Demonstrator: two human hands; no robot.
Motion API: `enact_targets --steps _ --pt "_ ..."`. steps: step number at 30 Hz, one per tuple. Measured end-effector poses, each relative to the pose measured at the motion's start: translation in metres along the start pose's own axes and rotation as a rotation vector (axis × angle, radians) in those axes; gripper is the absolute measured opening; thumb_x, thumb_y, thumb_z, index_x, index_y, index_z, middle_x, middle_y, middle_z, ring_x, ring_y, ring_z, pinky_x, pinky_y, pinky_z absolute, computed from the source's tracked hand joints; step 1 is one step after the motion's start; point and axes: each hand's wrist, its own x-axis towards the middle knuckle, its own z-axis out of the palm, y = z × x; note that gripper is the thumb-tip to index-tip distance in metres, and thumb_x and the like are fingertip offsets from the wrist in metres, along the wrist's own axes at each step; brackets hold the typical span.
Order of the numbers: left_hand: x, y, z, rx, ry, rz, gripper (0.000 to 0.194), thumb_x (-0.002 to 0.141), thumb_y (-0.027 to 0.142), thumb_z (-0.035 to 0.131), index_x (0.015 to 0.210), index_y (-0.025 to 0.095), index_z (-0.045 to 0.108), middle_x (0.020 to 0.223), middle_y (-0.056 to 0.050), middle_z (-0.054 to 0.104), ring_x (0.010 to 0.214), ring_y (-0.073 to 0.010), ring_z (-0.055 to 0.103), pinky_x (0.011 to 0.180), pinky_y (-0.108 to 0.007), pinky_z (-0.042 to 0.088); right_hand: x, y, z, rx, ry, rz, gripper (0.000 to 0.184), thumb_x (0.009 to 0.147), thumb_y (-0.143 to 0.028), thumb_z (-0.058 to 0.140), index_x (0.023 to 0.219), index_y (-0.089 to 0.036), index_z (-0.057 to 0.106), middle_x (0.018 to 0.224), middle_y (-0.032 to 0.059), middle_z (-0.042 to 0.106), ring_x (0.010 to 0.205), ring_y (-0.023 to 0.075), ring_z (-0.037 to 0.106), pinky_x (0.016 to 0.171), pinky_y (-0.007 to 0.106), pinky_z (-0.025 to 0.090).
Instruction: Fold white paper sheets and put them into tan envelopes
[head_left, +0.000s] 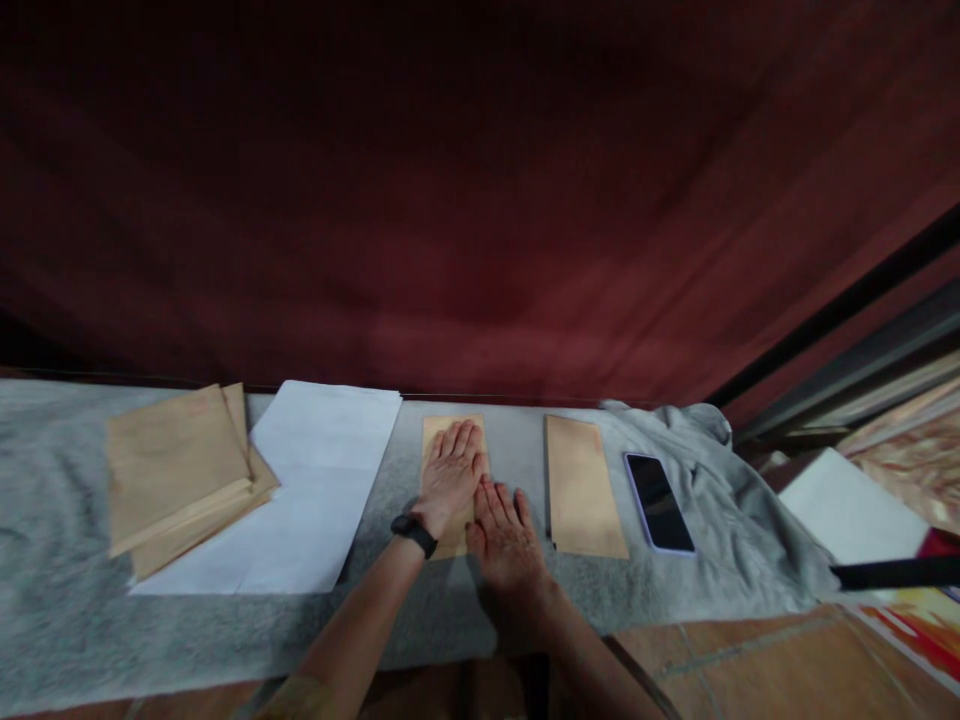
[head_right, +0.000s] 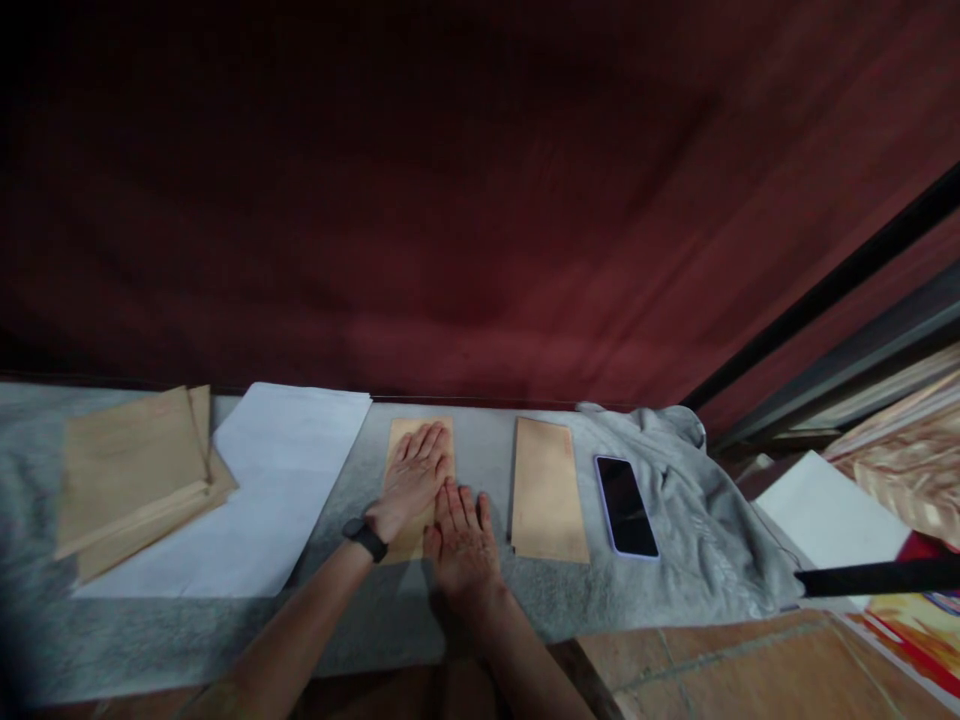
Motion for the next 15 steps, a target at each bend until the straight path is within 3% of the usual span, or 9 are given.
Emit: enact_targets --steps 4,9,15 --pt "-0.003 0.000 -0.002 -0.007 -0.030 0.056 0.055 0.101 0.029 0.029 0.155 0.021 0.037 0.162 -0.006 0.038 0.154 -0.0256 0.021 0.124 -0.053 0.017 0.000 0.005 -0.002 0.028 -0.014 -0.011 0.055 0.105 -0.042 0.036 0.153 -0.015 0.040 0.158 0.0119 0.041 0.146 0.0282 0.040 0.121 0.053 0.030" --pt "-0.021 0.000 -0.010 -0.009 -0.073 0.158 0.054 0.103 0.028 0.025 0.155 0.018 0.037 0.163 -0.005 0.035 0.153 -0.0205 0.024 0.126 -0.046 0.016 0.000 0.023 -0.010 0.088 -0.049 -0.090 0.051 0.105 -0.041 0.039 0.151 -0.018 0.045 0.156 0.0084 0.045 0.144 0.0256 0.042 0.122 0.049 0.029" --pt "-0.058 -0.001 -0.018 -0.018 -0.085 0.248 0.061 0.104 0.049 0.029 0.157 0.017 0.032 0.163 -0.010 0.034 0.154 -0.0225 0.022 0.126 -0.046 0.016 -0.001 0.042 -0.021 0.096 -0.134 -0.136 0.056 0.104 -0.043 0.044 0.155 -0.022 0.038 0.160 0.0067 0.038 0.147 0.0257 0.038 0.122 0.050 0.029"
